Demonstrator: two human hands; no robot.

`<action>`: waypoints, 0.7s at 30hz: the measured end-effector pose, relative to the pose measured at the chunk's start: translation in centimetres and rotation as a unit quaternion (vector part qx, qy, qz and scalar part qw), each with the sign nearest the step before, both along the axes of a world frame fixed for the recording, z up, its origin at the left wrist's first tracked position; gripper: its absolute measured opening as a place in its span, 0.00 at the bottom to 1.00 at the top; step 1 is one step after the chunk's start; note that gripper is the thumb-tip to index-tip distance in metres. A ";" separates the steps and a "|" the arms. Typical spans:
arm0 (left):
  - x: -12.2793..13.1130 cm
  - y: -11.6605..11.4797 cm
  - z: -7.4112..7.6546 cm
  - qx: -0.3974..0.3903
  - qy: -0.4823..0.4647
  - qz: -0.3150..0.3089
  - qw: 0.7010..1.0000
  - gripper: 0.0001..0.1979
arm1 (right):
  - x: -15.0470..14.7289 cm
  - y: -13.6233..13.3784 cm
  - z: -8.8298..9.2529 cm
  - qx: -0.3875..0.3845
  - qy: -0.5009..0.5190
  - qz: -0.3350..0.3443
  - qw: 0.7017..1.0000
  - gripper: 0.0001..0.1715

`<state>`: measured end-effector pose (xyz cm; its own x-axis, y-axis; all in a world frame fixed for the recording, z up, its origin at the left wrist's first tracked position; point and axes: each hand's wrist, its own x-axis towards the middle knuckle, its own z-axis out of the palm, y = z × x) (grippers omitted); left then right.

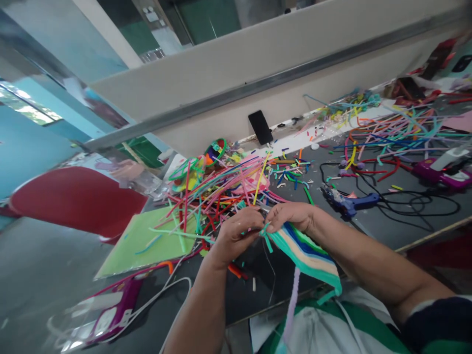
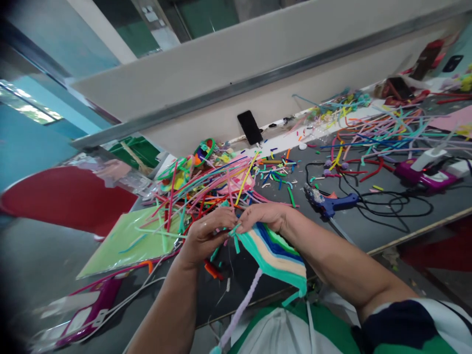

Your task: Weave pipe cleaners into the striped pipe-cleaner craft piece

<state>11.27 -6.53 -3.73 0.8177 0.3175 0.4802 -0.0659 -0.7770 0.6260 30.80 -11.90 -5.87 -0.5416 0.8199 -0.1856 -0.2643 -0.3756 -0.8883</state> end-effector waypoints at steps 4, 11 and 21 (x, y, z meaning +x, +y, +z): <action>-0.3 0.3 0.0 -0.013 0.026 -0.012 0.999 0.05 | -0.2 0.2 -0.4 0.017 -0.020 0.004 1.000 0.11; 0.6 0.1 -1.0 -0.105 -0.053 -0.042 0.992 0.08 | -0.2 0.7 -0.8 0.023 -0.029 -0.020 0.999 0.13; -1.0 1.0 0.5 -0.151 0.043 0.034 0.987 0.13 | 0.3 0.0 0.5 -0.024 -0.014 -0.076 0.997 0.12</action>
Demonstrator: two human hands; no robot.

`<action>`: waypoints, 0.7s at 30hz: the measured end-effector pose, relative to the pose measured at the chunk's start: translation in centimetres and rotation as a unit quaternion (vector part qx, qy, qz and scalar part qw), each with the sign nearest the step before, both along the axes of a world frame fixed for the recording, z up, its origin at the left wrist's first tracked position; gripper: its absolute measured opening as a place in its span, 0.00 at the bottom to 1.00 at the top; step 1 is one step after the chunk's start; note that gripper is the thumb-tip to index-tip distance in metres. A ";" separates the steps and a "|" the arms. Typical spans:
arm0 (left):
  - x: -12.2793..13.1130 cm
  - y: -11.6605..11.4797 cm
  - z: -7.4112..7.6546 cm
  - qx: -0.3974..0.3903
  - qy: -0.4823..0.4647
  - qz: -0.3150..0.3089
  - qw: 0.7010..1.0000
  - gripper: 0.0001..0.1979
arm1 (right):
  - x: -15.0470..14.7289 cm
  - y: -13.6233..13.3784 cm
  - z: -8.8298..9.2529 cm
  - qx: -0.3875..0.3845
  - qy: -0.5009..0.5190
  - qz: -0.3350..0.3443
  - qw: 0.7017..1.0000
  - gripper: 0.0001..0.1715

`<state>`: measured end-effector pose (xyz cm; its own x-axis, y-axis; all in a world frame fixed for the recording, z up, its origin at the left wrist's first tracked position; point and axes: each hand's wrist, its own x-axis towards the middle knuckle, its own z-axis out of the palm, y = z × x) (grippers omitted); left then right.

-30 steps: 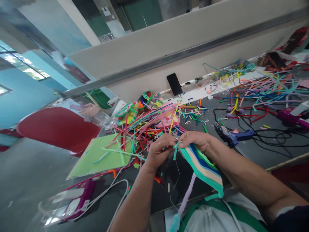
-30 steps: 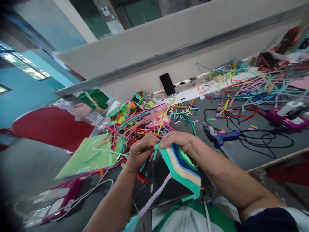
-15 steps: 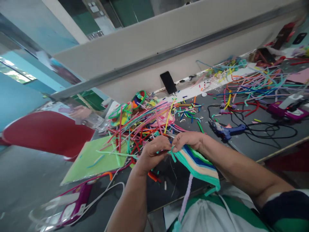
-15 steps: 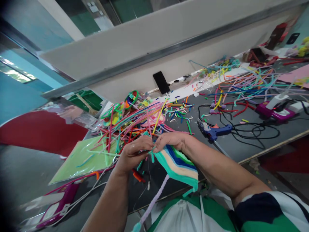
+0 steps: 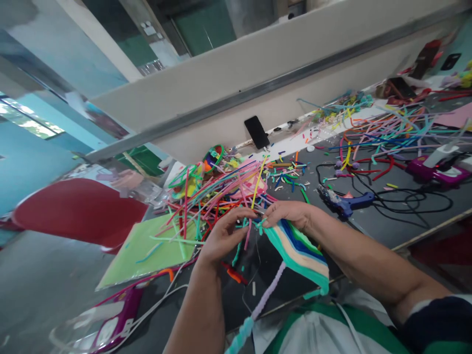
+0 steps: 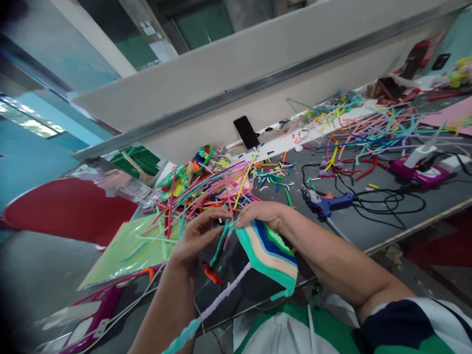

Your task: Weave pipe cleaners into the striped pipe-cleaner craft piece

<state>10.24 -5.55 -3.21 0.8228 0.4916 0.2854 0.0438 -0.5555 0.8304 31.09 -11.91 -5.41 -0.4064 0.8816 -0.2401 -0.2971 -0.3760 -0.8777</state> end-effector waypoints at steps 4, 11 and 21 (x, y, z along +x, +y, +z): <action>-0.4 -0.6 1.3 0.067 0.005 -0.019 0.998 0.16 | -0.2 0.1 -0.1 0.018 -0.022 -0.009 1.000 0.13; 0.7 -2.0 1.6 0.193 0.084 0.021 0.977 0.13 | -0.5 0.5 -1.1 0.042 -0.048 -0.029 0.998 0.13; 1.2 -2.1 -0.7 0.280 0.008 0.059 0.958 0.10 | -0.5 0.7 -1.2 0.039 -0.041 -0.031 0.998 0.08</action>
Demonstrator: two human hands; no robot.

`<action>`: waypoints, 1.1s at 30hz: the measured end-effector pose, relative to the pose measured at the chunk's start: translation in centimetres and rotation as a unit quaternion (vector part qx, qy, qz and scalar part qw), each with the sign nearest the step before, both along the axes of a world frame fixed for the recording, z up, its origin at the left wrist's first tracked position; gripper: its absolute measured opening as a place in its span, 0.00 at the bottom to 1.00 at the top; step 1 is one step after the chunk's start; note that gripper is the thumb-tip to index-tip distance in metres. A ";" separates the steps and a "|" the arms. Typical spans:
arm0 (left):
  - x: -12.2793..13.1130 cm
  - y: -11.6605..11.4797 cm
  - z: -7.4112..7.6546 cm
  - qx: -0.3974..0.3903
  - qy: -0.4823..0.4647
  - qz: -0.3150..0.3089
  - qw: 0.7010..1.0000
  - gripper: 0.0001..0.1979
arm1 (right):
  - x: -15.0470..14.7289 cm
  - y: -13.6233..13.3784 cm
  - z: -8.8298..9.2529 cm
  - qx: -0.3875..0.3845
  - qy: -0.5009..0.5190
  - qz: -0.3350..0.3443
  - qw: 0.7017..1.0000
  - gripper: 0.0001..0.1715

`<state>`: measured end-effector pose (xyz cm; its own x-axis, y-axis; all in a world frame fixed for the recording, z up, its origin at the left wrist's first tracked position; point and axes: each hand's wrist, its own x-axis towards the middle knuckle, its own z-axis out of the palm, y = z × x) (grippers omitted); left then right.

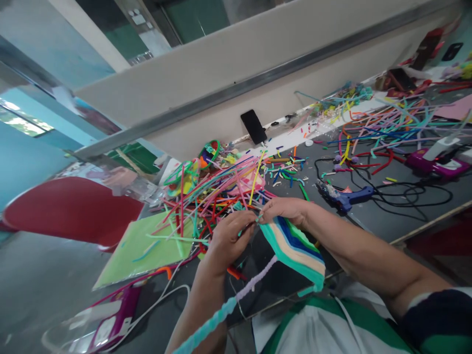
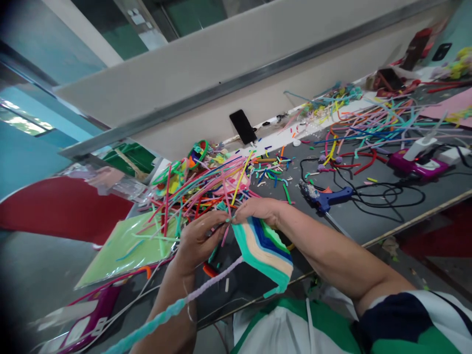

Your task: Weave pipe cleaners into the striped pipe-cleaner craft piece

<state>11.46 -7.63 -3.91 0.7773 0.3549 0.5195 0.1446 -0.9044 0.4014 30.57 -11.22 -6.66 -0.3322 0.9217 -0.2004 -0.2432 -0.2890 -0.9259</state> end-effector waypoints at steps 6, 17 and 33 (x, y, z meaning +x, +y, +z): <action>0.1 0.4 0.3 -0.058 0.044 0.013 0.997 0.13 | 0.3 -0.2 0.6 0.001 -0.021 -0.019 1.000 0.07; -1.1 1.4 2.0 -0.172 0.073 -0.017 0.982 0.12 | -0.1 -0.2 0.4 0.010 -0.060 -0.021 0.998 0.07; 0.8 -0.1 0.1 -0.195 0.054 0.106 0.974 0.06 | -0.6 0.0 -0.6 0.043 -0.097 0.006 0.994 0.08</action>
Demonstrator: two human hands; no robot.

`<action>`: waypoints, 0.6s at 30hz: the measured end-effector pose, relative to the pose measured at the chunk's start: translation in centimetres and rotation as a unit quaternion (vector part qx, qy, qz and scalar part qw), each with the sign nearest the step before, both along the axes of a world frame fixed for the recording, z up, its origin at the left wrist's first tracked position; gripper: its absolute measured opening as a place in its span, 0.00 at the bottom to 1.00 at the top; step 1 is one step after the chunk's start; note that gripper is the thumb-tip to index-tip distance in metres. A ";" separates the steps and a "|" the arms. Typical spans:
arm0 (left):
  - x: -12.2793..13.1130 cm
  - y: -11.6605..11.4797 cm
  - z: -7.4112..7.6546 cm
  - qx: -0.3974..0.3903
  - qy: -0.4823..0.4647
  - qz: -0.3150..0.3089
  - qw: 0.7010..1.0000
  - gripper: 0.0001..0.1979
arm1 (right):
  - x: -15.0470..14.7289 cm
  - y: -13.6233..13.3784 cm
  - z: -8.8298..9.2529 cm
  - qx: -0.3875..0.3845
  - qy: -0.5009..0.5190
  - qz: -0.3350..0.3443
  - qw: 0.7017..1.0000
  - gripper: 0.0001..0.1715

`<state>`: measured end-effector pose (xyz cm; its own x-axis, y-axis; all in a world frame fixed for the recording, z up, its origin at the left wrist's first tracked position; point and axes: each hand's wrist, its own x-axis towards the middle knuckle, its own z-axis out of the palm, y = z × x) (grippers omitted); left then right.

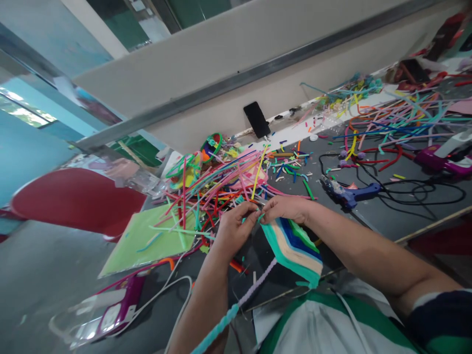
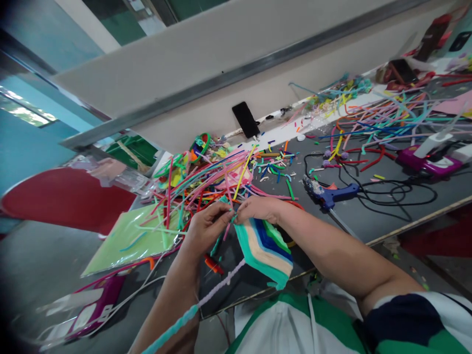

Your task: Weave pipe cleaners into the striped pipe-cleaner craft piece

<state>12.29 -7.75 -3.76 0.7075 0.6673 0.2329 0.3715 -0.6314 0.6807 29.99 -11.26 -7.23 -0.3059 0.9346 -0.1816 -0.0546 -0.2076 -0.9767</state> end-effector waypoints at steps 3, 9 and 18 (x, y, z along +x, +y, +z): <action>0.4 0.1 -0.7 -0.046 -0.048 0.035 0.997 0.06 | 0.1 -0.2 0.4 0.011 -0.010 -0.005 1.000 0.06; 1.5 0.3 -2.4 -0.278 -0.183 0.113 0.936 0.07 | 0.2 -0.5 0.8 0.046 -0.043 -0.011 0.998 0.07; 1.6 0.8 -2.0 -0.406 -0.177 0.057 0.895 0.12 | 0.4 -0.4 0.7 0.039 -0.081 -0.005 0.996 0.08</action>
<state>13.86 -7.00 -5.77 0.6023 0.7811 -0.1647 0.0725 0.1519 0.9857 30.36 -11.69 -6.53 -0.2688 0.9506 -0.1554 0.1036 -0.1319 -0.9858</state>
